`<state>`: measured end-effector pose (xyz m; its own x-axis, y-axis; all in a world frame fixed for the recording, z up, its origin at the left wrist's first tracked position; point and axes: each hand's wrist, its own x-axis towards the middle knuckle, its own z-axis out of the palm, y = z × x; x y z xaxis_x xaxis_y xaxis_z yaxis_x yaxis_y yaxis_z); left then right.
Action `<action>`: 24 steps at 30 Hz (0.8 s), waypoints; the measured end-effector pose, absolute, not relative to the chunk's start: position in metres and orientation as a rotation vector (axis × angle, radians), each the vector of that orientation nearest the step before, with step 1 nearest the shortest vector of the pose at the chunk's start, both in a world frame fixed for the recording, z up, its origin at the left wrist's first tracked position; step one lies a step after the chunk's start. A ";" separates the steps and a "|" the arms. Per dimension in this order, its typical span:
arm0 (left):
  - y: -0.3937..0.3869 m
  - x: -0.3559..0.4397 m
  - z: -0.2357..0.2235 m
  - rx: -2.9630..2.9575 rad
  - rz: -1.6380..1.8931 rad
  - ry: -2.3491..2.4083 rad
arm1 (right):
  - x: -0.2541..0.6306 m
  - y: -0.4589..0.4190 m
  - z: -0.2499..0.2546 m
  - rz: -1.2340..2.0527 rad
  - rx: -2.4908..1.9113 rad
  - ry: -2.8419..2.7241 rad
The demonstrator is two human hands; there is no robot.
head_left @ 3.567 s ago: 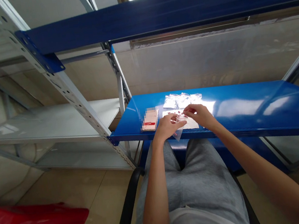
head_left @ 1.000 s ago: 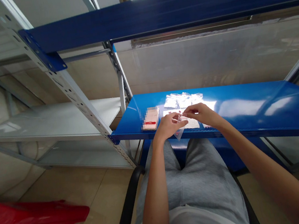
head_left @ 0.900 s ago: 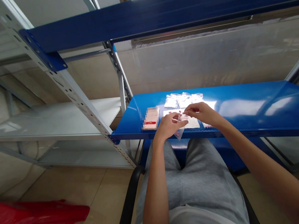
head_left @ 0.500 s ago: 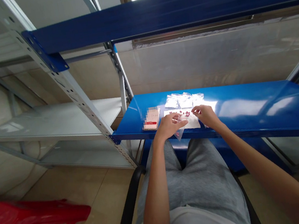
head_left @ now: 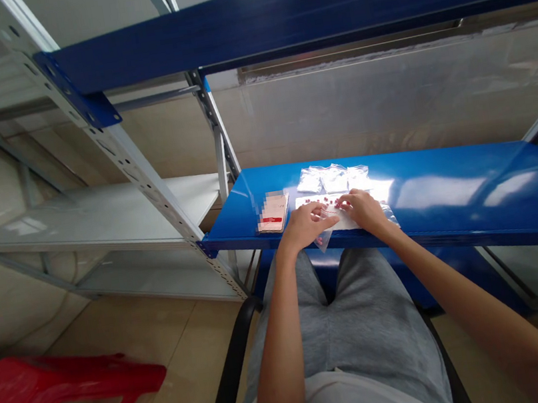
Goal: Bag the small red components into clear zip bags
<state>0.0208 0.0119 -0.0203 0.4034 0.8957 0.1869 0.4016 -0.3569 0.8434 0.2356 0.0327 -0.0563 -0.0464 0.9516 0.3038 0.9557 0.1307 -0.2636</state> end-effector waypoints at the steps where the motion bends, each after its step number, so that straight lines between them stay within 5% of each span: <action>1: 0.012 0.021 -0.021 1.938 0.863 1.110 | 0.235 0.033 -0.057 -0.021 -1.845 -2.020; 12: 0.011 0.022 -0.018 1.970 0.838 1.124 | 0.228 0.034 -0.049 -0.050 -1.880 -1.992; 24: 0.005 0.022 -0.010 1.909 0.875 1.045 | 0.238 0.003 0.010 0.457 -1.280 -2.056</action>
<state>0.0222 0.0052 -0.0104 0.4259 0.8829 0.1978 0.3498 -0.3623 0.8639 0.2376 0.0029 0.0099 -0.2990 0.8871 0.3516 0.6549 0.4588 -0.6005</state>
